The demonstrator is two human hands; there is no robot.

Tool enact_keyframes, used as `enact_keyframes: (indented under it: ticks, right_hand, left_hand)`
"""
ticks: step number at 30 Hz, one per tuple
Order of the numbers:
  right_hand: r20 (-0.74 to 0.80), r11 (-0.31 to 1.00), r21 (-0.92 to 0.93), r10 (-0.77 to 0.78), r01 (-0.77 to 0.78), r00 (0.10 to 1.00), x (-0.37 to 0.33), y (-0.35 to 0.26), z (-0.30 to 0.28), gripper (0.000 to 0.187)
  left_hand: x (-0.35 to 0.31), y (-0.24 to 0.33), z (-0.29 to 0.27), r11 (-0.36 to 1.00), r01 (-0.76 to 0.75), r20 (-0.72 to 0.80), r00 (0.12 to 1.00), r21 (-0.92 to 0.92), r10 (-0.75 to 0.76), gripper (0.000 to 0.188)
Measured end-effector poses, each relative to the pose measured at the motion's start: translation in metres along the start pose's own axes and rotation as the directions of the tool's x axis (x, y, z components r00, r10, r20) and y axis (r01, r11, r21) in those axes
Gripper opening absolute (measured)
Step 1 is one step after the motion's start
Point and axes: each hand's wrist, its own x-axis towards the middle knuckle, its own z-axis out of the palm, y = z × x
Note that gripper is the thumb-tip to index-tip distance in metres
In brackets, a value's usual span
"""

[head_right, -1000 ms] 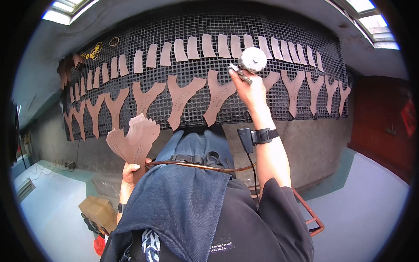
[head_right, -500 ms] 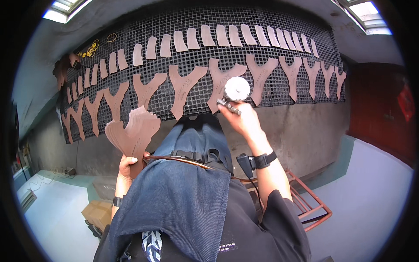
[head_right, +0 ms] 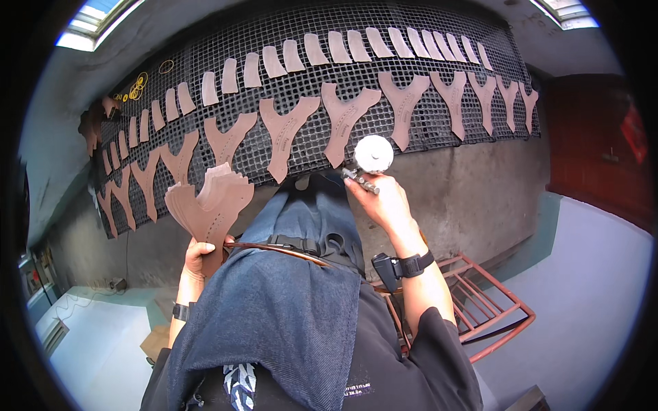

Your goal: Apply adhesive to leather shoe upper components using a spray gun and then stack them.

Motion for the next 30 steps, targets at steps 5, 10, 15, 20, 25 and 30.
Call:
enact_keyframes:
  ticks: [5,10,15,20,25,30]
  right_hand:
    - [-0.149,0.998,-0.006,-0.068,0.068,0.986,0.029,0.009,-0.021,0.034]
    - [-0.207,0.996,-0.026,-0.089,0.086,0.974,0.071,0.008,-0.049,0.034]
    - [-0.257,0.998,-0.047,-0.041,0.030,0.966,0.111,0.030,-0.084,0.037]
    - [-0.304,0.998,0.054,0.000,0.017,0.953,0.145,0.039,-0.109,0.034]
    - [-0.354,0.976,0.153,-0.090,0.153,0.931,0.156,0.027,-0.102,0.031]
    - [-0.380,0.983,0.078,-0.126,0.167,0.916,0.140,0.003,-0.071,0.032]
  left_hand:
    - [0.005,0.001,0.014,1.000,0.002,-0.024,1.000,-0.003,-0.002,0.065]
    - [0.012,-0.001,0.040,0.998,-0.055,-0.092,0.994,0.012,0.056,0.062]
    - [0.023,0.000,0.069,0.997,-0.074,-0.148,0.986,0.014,0.075,0.056]
    - [0.029,0.002,0.087,0.996,-0.092,-0.191,0.977,0.019,0.094,0.052]
    - [0.025,0.007,0.081,0.994,-0.106,-0.183,0.978,-0.003,0.103,0.058]
    - [0.014,0.014,0.058,0.991,-0.127,-0.198,0.974,-0.052,0.114,0.060]
